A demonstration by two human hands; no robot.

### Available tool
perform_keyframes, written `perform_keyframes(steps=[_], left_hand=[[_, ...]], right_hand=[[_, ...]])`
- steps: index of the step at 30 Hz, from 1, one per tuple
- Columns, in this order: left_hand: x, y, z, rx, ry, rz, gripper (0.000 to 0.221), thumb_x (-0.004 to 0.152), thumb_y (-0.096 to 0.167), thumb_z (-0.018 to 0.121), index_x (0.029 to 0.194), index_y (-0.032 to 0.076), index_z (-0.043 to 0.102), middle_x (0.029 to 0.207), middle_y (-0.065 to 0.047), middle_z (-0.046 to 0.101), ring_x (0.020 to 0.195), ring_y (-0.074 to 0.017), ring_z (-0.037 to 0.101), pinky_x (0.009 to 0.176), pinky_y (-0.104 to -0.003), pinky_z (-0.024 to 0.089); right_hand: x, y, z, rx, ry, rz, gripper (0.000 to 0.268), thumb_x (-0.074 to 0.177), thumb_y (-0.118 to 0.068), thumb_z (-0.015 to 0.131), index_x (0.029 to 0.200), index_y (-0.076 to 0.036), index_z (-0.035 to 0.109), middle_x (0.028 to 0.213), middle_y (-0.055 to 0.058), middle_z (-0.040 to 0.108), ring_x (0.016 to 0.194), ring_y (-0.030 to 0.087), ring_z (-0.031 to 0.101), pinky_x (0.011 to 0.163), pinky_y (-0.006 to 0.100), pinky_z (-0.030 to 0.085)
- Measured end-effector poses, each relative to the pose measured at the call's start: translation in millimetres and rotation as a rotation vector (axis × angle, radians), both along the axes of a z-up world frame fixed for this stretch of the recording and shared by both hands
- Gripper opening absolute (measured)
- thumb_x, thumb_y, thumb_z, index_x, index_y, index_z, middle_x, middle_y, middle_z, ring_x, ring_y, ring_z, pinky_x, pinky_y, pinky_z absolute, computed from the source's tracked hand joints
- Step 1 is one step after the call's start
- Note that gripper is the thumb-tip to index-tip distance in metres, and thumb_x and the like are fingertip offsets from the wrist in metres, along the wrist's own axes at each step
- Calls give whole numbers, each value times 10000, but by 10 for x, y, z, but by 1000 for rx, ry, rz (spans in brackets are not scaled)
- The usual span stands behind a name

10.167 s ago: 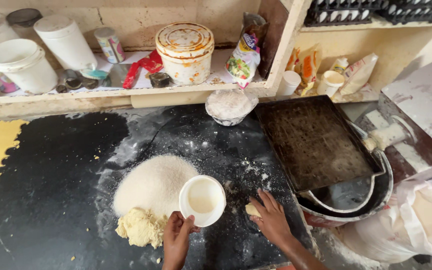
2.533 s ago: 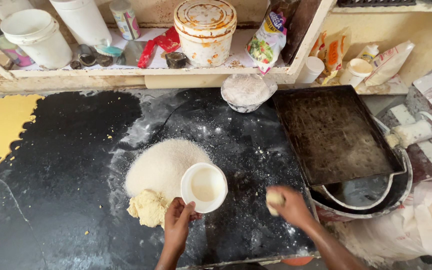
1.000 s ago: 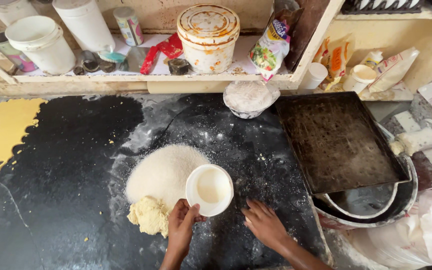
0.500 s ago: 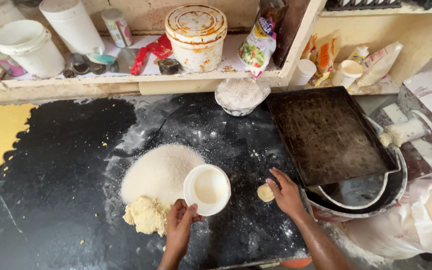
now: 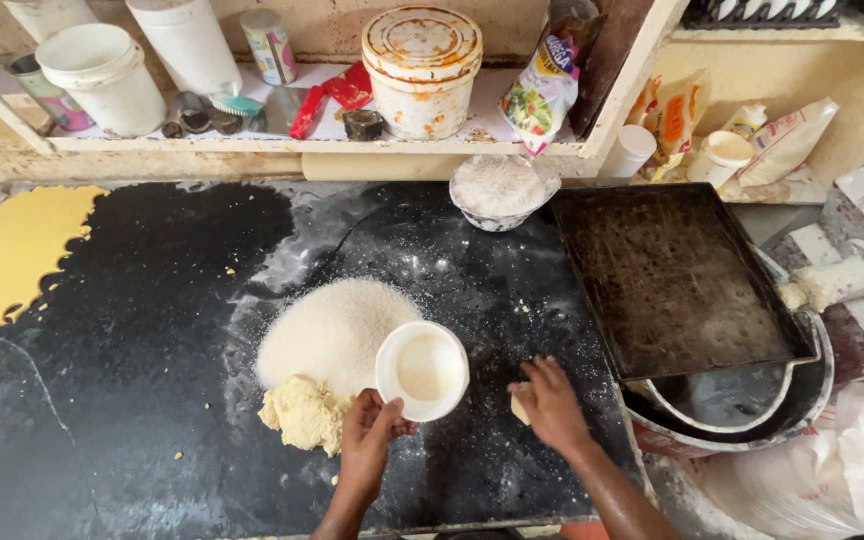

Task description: The person removes a bag of dough from a shelf, places it on a table, and then scoops white powder from a large sack into a bowl before returning to the table to mix a portion of dough into the powder by hand.

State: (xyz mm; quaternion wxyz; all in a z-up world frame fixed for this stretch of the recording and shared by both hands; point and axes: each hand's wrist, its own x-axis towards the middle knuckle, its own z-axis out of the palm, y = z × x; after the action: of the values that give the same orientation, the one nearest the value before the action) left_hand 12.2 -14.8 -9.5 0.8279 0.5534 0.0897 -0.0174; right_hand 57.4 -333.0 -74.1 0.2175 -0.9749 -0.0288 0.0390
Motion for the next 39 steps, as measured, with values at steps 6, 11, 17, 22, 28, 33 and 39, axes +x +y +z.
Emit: perform_keyframes(steps=[6,11,17,22,28,33,39], left_hand=[[-108,13,15,3,53,23,144,931,138,665,958,38,566,746,-73,639,661,-175,647,646,-350,575],[-134,121,29,-18,2,65,146,935,140,665,954,24,577,749,-72,643,669,-176,656,647,-352,572],[-245,634,173,-12,-27,233,131,952,141,641,954,18,596,761,-65,646,670,-174,664,679,-346,588],[-505,1072,272,-31,-145,458,119,969,107,646,971,16,569,776,-68,639,689,-167,677,708,-335,595],[-781,1271,249,1,-119,566,115,973,102,636,988,-2,589,781,-84,662,690,-159,668,683,-300,557],[-919,1229,135,-16,-42,564,130,965,110,645,990,-5,591,785,-79,664,679,-158,662,666,-296,548],[-823,1102,126,-12,19,509,144,959,139,647,971,10,585,795,-95,689,685,-163,683,676,-321,582]], right_hand=[[-596,102,-20,-111,-96,282,519,995,-427,589,1422,-141,516,1536,104,424,1448,275,386,1189,453,357],[-616,-23,183,-80,7,289,571,909,-331,707,1431,-180,533,1438,89,497,1335,299,473,1072,460,434],[-169,85,599,81,214,188,514,848,-218,720,1352,-181,631,1302,58,640,1151,253,679,1003,384,568],[573,599,693,148,-312,388,348,802,-205,818,1115,-70,744,1148,137,728,1053,325,690,896,433,536],[1507,1723,337,348,-249,508,341,845,-199,791,1132,-23,737,1046,172,742,929,317,738,834,421,592],[1640,1983,57,222,-177,576,331,759,-164,838,1052,-25,767,992,179,752,902,325,739,837,418,587],[1600,1494,337,566,63,312,195,842,-143,796,996,-23,784,872,98,795,768,158,746,728,321,597]])
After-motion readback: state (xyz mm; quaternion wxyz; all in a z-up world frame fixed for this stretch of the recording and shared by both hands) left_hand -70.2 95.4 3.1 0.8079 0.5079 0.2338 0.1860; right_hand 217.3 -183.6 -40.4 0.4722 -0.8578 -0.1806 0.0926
